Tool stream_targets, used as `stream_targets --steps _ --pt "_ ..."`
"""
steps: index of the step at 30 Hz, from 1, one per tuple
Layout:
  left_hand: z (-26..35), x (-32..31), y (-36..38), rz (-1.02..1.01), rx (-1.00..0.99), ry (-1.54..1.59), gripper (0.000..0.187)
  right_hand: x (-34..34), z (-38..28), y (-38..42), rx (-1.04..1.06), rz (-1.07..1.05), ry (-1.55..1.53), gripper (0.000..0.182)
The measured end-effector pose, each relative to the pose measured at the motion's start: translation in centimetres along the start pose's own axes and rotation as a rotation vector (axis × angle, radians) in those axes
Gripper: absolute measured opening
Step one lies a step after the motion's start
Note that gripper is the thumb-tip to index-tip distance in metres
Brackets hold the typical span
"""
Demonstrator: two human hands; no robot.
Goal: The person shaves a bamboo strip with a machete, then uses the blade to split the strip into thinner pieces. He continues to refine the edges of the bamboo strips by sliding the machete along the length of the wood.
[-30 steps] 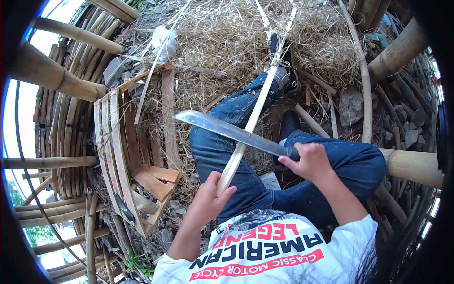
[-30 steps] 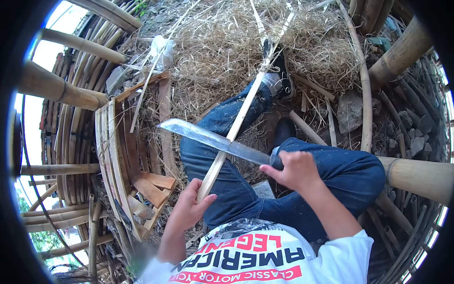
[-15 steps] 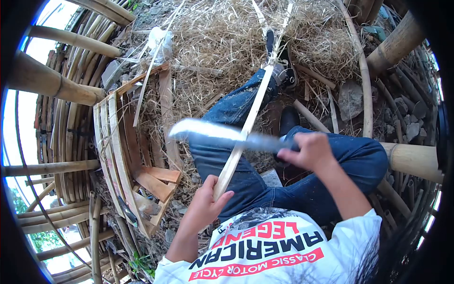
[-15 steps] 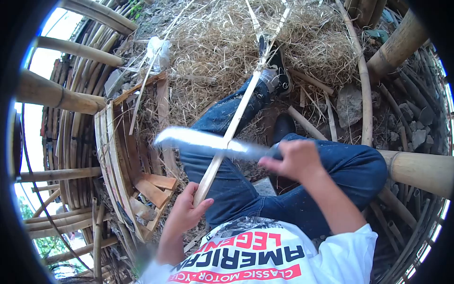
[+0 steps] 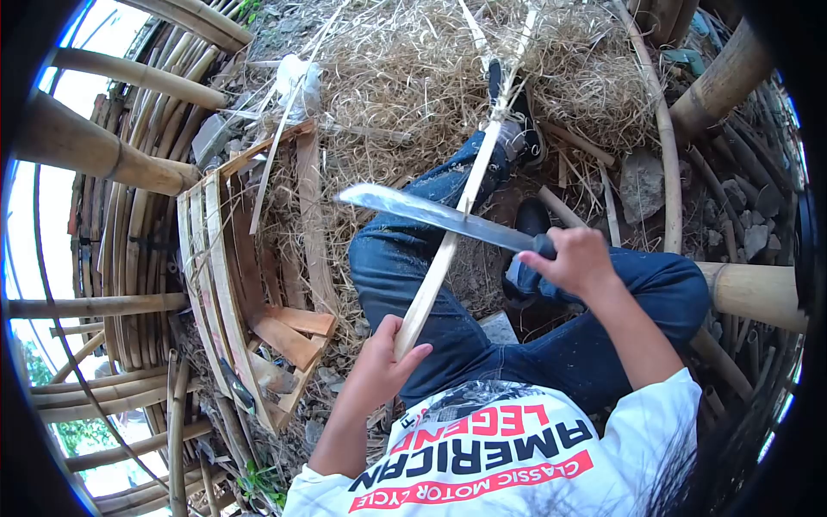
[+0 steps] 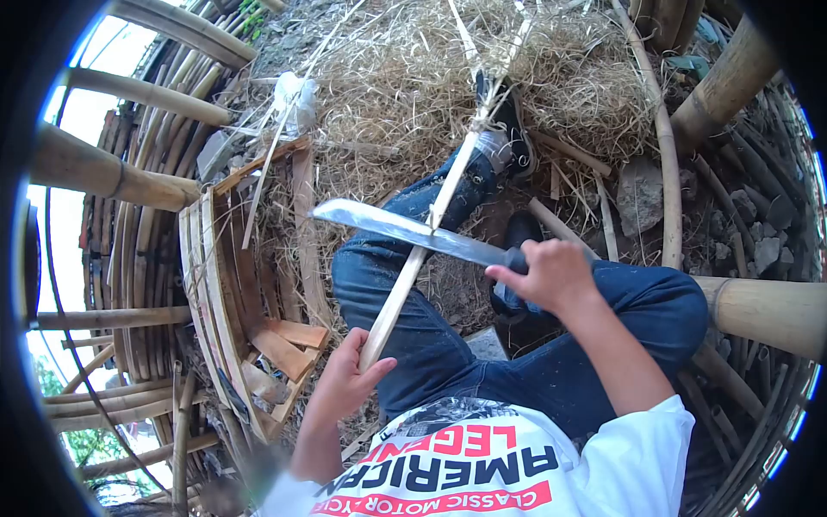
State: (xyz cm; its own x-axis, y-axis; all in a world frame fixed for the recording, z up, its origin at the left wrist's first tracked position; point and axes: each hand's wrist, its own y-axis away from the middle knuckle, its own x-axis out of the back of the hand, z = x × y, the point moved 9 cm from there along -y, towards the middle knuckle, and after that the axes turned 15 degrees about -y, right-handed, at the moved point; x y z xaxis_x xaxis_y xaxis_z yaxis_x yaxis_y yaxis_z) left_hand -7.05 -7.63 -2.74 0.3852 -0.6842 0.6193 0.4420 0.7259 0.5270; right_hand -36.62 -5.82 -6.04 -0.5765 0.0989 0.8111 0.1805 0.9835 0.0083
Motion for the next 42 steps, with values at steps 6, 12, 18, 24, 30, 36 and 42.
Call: stream_targets --steps 6,12,18,24,30,36,42 --pt "1.2 -1.2 -0.7 0.011 -0.05 -0.012 0.036 -0.8 -3.9 0.6 0.119 -0.086 0.013 0.07" --pt "-0.5 0.1 0.6 -0.013 0.028 0.047 0.035 1.5 1.7 -1.9 0.012 0.047 0.083 0.072" --pt "2.0 -1.0 -1.5 0.048 -0.14 0.006 0.035 -0.1 -6.1 0.3 0.155 -0.002 -0.058 0.064" --pt "-1.5 0.4 1.7 -0.024 0.01 0.057 0.037 1.6 1.8 -4.0 0.046 -0.031 0.085 0.076" --pt "-0.5 -0.4 1.0 -0.061 0.004 0.07 0.034 3.6 3.4 -5.1 -0.122 0.05 0.063 0.074" --pt "0.3 -1.6 -0.3 -0.005 -0.061 0.051 0.034 -1.1 -2.7 -2.7 0.044 -0.116 -0.028 0.076" --pt "-1.3 -1.0 1.4 -0.055 -0.005 0.21 0.03 1.0 3.0 -6.2 -0.03 -0.073 0.015 0.074"
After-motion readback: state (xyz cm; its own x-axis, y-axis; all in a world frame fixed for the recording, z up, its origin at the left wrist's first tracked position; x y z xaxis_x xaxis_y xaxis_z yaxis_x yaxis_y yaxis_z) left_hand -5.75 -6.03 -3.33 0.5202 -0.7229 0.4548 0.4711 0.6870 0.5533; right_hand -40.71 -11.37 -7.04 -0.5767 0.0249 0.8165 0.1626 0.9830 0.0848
